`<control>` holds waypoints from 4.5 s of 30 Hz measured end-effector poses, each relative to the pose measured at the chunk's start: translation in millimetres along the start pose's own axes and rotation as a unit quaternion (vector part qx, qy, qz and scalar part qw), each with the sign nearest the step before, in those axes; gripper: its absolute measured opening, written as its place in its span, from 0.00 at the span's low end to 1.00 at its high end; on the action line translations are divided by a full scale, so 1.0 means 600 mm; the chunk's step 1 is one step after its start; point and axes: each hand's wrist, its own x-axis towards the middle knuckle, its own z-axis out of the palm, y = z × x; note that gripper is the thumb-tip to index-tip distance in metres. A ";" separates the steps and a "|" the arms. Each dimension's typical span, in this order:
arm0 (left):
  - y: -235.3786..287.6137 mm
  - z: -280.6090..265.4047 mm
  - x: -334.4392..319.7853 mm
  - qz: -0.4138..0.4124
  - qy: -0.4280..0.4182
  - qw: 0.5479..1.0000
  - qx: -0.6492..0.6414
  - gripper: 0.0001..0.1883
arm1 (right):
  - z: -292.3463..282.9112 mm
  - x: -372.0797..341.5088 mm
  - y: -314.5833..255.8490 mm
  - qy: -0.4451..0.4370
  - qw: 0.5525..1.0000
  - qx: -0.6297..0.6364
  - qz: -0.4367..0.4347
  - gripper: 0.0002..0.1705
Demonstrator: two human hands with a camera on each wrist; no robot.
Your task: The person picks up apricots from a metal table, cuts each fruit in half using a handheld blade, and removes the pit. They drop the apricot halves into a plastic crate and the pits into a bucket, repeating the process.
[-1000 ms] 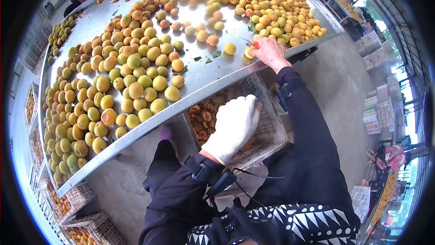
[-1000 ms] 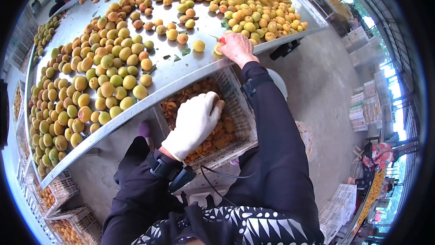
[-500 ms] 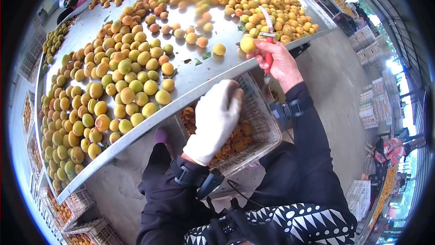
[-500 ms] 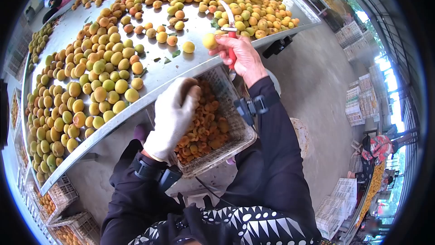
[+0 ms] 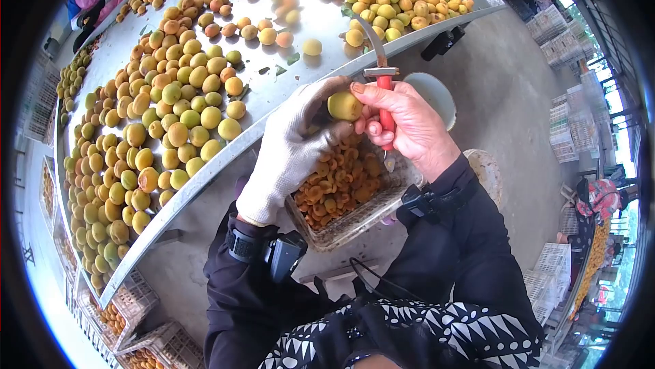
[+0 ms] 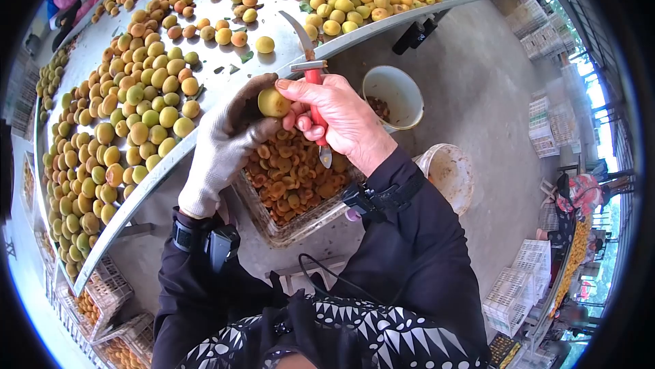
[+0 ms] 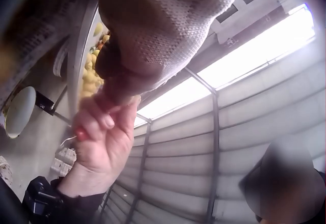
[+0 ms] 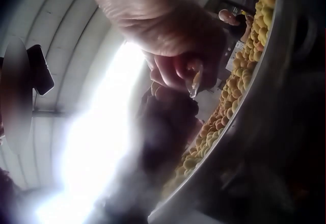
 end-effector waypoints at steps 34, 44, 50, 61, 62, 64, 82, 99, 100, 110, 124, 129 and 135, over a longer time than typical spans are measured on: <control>0.033 0.007 0.000 -0.032 0.129 0.974 -0.182 0.34 | 0.015 -0.058 0.115 0.043 0.848 -0.380 -0.367 0.11; 0.037 0.008 -0.003 -0.036 0.146 0.970 -0.190 0.32 | 0.010 -0.048 0.119 0.053 0.836 -0.408 -0.364 0.11; 0.033 0.016 -0.011 -0.019 0.162 0.978 -0.131 0.31 | 0.003 -0.041 0.127 0.046 0.831 -0.426 -0.356 0.13; 0.026 0.023 -0.009 -0.053 0.155 0.986 -0.040 0.25 | 0.004 -0.016 0.148 0.031 0.857 -0.389 -0.336 0.14; 0.024 0.023 -0.009 -0.069 0.154 0.985 -0.042 0.23 | 0.005 -0.015 0.149 0.034 0.853 -0.393 -0.340 0.14; 0.024 0.030 -0.008 -0.066 0.157 0.984 -0.051 0.23 | 0.005 -0.014 0.152 0.036 0.858 -0.388 -0.335 0.14; -0.016 0.047 0.007 -0.062 0.177 0.982 -0.025 0.19 | 0.015 -0.025 0.162 0.092 0.881 -0.350 -0.306 0.14; -0.001 0.048 0.019 -0.092 0.137 0.986 0.021 0.19 | 0.003 -0.009 0.164 0.087 0.875 -0.345 -0.328 0.14; -0.001 0.051 0.018 -0.074 0.149 0.986 0.021 0.19 | 0.002 -0.007 0.161 0.080 0.870 -0.361 -0.327 0.13; -0.009 0.031 0.016 -0.180 0.113 0.971 -0.113 0.22 | -0.016 -0.008 0.158 0.073 0.842 -0.432 -0.316 0.14; -0.027 0.047 0.026 -0.079 0.161 0.984 -0.005 0.19 | -0.021 -0.001 0.154 0.082 0.858 -0.408 -0.303 0.13; -0.001 0.052 0.019 -0.125 0.141 0.982 -0.011 0.18 | -0.023 -0.014 0.154 0.082 0.852 -0.424 -0.297 0.13; -0.037 0.050 0.027 -0.043 0.155 0.985 0.068 0.19 | -0.017 -0.019 0.154 0.090 0.870 -0.398 -0.276 0.14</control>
